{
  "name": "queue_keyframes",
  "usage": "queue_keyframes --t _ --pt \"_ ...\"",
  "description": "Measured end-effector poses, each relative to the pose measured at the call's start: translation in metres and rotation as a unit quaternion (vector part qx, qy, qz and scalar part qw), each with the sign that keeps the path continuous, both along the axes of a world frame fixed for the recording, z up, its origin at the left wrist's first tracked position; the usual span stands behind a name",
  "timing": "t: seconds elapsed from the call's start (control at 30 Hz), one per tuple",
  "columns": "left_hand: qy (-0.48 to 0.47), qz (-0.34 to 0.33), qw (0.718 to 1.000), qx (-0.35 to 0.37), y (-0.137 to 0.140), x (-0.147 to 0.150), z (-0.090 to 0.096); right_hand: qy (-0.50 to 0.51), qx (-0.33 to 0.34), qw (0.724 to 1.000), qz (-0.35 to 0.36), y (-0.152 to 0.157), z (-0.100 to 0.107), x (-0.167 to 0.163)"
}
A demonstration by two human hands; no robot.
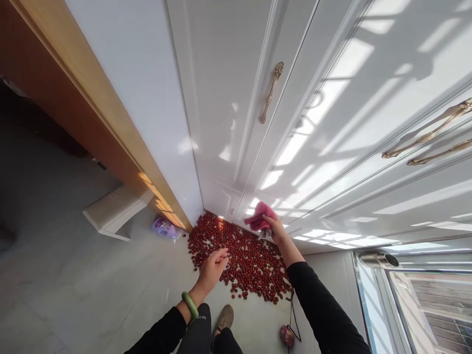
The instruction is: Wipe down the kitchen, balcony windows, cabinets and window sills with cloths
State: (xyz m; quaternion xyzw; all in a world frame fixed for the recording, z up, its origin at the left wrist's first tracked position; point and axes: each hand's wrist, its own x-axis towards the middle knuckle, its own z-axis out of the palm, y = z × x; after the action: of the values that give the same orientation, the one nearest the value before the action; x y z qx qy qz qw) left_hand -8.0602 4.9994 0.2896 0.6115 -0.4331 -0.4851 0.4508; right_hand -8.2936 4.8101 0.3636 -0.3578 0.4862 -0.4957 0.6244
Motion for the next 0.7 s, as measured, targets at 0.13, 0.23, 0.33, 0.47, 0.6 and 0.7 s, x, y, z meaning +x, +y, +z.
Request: queue_keyframes --t 0.13,0.23,0.33,0.47,0.6,0.7 --pt "-0.011 0.005 0.991 -0.132 -0.043 0.000 0.031 -0.179 0.090 0.979 0.039 0.053 -0.005 0.053" --pt "-0.063 -0.019 0.975 -0.210 -0.071 0.008 0.047 -0.251 0.110 0.961 0.043 0.065 -0.002 0.084" --pt "-0.094 -0.036 0.965 -0.244 -0.090 0.017 0.046 -0.285 0.096 0.953 0.017 0.060 -0.006 0.106" --pt "-0.076 -0.031 0.968 -0.238 -0.107 0.019 0.027 -0.285 0.031 0.953 -0.095 0.052 -0.029 0.117" --pt "-0.016 -0.058 0.976 -0.207 -0.123 0.007 0.002 -0.318 0.080 0.938 -0.116 0.052 -0.064 0.106" --pt "-0.018 -0.063 0.977 -0.205 -0.145 -0.004 -0.020 -0.347 0.108 0.928 -0.086 0.051 -0.097 0.091"
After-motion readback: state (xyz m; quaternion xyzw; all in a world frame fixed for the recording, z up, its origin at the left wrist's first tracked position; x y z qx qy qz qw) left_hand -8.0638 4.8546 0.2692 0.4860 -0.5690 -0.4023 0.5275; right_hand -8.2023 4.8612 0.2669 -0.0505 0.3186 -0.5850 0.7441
